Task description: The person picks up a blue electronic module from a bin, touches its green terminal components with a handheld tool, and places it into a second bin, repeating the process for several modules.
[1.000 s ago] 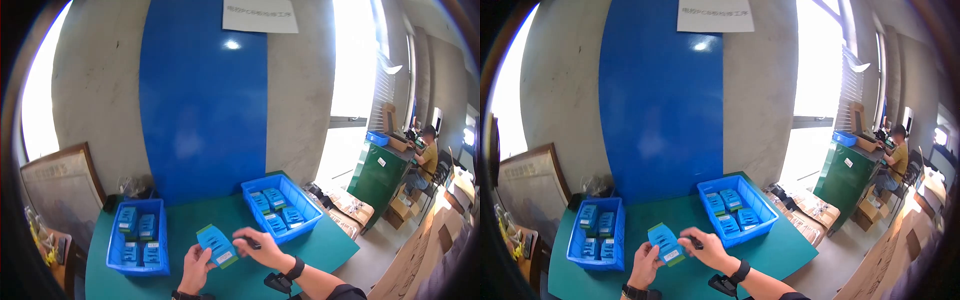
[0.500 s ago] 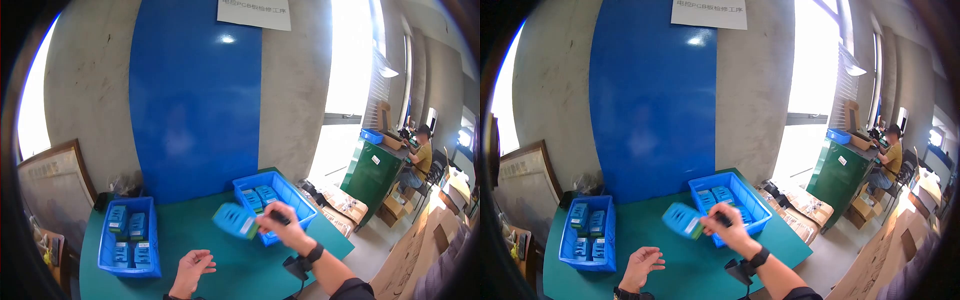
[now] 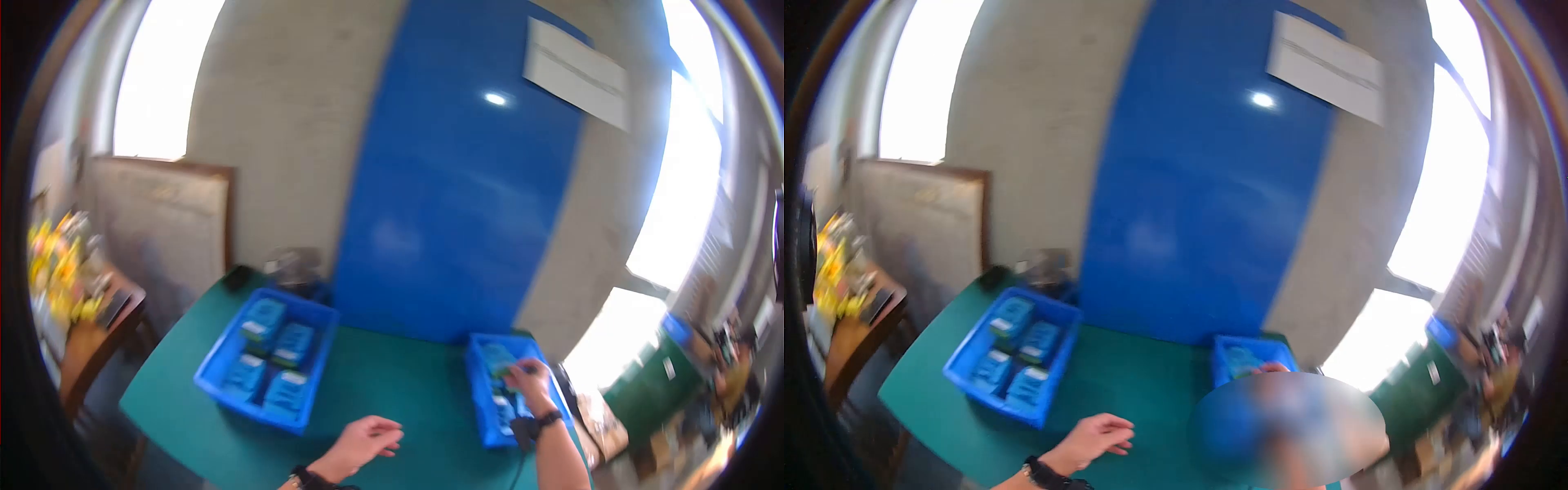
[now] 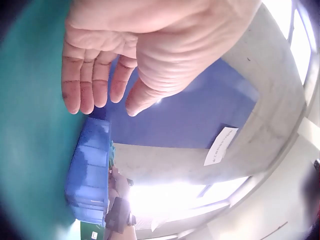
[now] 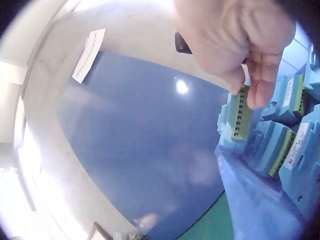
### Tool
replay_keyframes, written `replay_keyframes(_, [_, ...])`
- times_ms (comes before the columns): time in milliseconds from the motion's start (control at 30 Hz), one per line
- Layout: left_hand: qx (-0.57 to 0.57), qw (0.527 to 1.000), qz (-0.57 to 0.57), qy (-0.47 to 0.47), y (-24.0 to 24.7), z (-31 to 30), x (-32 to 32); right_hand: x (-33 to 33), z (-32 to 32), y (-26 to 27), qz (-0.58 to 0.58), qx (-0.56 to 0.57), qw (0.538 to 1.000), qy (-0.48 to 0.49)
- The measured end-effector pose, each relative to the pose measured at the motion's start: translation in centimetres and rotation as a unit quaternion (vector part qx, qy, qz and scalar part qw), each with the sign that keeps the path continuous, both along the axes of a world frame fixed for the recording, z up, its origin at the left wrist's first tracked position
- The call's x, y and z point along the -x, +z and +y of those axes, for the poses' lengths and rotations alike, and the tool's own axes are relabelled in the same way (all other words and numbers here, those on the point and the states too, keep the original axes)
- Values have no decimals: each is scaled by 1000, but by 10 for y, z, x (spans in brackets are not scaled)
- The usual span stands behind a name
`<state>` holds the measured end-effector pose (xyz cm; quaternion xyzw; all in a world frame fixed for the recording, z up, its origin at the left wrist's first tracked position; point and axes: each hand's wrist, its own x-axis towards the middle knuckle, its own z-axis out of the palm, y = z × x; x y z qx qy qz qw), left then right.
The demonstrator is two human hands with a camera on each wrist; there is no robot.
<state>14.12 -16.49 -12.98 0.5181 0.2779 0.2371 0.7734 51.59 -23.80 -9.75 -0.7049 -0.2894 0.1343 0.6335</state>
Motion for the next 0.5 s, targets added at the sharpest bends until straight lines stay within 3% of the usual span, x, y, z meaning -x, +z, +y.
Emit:
replay_keyframes(133, [-16,1000,-17,-2,-8,6,-2,-19,-2,-3,60,47,995,69])
replay_keyframes(267, [-17,1000,-20,-15,-13,6,-2,-24,-14,-4,24,130,983,127])
replay_keyframes(300, [-5,1000,-13,-18,-15,2,-1,-13,-17,0,37,104,983,147])
replay_keyframes(400, [-12,1000,-8,-18,1,11,-1,9,-18,12,5,81,992,97])
replay_keyframes(500, [-11,1000,-10,-16,7,12,3,34,-22,29,-142,109,981,71])
